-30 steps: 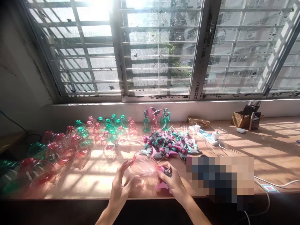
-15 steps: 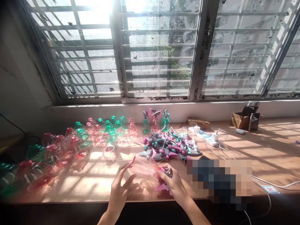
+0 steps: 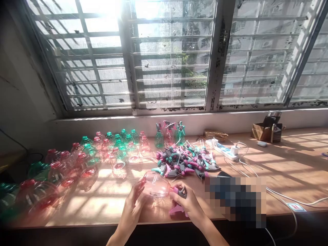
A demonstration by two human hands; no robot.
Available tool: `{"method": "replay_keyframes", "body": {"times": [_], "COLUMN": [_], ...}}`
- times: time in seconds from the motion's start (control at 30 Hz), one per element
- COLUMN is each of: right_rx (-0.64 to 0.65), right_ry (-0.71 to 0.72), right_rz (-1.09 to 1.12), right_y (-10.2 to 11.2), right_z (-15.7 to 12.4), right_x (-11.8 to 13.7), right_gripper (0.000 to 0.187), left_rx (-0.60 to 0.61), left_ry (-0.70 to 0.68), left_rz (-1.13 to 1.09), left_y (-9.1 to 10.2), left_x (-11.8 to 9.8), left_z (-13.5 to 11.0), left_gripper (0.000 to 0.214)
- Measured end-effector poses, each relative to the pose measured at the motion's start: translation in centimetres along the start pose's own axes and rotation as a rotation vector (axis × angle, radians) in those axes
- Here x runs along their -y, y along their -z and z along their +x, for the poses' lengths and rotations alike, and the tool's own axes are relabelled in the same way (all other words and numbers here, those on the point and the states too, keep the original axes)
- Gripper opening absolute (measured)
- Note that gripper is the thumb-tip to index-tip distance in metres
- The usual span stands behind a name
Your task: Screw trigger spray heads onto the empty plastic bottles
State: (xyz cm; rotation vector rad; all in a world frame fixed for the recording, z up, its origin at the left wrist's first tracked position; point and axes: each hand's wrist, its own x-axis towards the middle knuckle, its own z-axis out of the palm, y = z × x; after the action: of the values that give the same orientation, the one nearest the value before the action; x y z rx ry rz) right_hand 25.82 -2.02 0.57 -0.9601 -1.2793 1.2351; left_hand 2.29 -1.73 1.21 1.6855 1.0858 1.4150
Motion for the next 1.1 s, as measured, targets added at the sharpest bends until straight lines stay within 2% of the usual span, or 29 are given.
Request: {"method": "replay_keyframes", "body": {"times": [0.17, 0.33, 0.5, 0.7, 0.9, 1.03, 1.1], "right_rx": [-0.023, 0.019, 0.003, -0.026, 0.005, 0.01, -0.003], "right_ry": [0.024, 0.025, 0.041, 0.003, 0.013, 0.04, 0.027], "right_rz": [0.075, 0.036, -0.005, 0.089, 0.021, -0.019, 0.022], "right_y": [0.0, -0.2, -0.2, 0.0, -0.1, -0.2, -0.1], "right_z": [0.0, -0.1, -0.1, -0.1, -0.1, 0.0, 0.0], "right_x": [0.8, 0.2, 0.2, 0.7, 0.1, 0.2, 0.5], "right_gripper": [0.037, 0.039, 0.041, 0.038, 0.039, 0.04, 0.04], "left_rx": [0.017, 0.063, 0.053, 0.045, 0.072, 0.072, 0.062], "left_ry": [-0.027, 0.03, 0.086, 0.011, 0.049, 0.08, 0.046], "left_rz": [0.056, 0.064, 0.082, 0.08, 0.022, -0.01, 0.023], "left_y": [0.4, 0.3, -0.1, 0.2, 0.2, 0.0, 0.0], "left_x": [0.7, 0.0, -0.4, 0.7, 0.2, -0.4, -0.3], "left_z": [0.1, -0.1, -0.1, 0.1, -0.3, -0.3, -0.2], "left_gripper": [0.045, 0.068, 0.056, 0.049, 0.057, 0.05, 0.052]}}
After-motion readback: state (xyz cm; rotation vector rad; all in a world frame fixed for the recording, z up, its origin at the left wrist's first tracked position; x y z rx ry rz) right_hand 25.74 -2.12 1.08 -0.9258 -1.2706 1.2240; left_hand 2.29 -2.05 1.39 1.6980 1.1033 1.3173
